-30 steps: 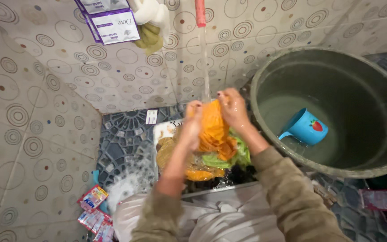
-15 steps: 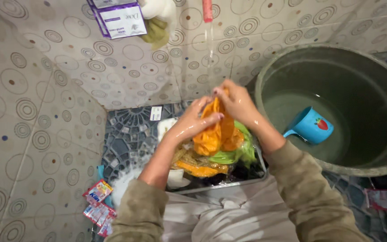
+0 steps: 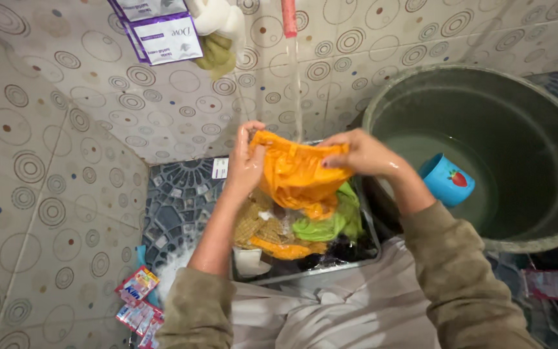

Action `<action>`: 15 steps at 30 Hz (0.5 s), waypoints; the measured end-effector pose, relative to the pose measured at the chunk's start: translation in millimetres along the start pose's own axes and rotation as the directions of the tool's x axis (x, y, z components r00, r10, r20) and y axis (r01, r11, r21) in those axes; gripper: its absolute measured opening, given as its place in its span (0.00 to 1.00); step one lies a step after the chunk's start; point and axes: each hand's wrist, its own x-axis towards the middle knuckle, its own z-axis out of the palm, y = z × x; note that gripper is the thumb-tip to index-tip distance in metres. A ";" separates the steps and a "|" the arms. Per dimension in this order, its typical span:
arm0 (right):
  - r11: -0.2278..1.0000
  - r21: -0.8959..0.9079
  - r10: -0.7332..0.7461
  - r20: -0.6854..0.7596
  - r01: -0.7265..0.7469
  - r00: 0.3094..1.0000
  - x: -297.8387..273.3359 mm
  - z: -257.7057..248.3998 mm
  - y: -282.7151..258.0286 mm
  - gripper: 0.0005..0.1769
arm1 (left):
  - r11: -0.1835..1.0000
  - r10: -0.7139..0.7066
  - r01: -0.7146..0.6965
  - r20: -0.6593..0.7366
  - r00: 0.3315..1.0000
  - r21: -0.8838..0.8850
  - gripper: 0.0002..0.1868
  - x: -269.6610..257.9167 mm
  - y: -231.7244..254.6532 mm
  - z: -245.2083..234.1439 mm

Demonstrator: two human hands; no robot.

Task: The person washes several pieces of clothing by hand in a metal tray filled with soapy water. They scrub and rinse an orange cloth and a green cloth under running water, then place the rinsed items into a nearby large basin.

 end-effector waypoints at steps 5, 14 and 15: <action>0.919 0.211 -0.222 -0.418 0.332 0.881 1.2 6.5 -7.9 0.21 | 0.961 -0.264 0.256 0.070 0.962 0.106 0.21 21.8 39.1 19.0; 0.997 -0.036 0.065 0.024 -0.064 0.998 37.8 41.6 48.1 0.20 | 0.644 -0.456 0.487 0.215 0.864 -0.591 0.28 -26.9 -25.1 59.7; 0.992 -0.126 0.010 -0.100 -0.022 0.995 45.3 44.9 56.4 0.19 | 0.551 -0.562 0.505 0.152 0.813 -0.664 0.33 -27.4 -27.6 60.1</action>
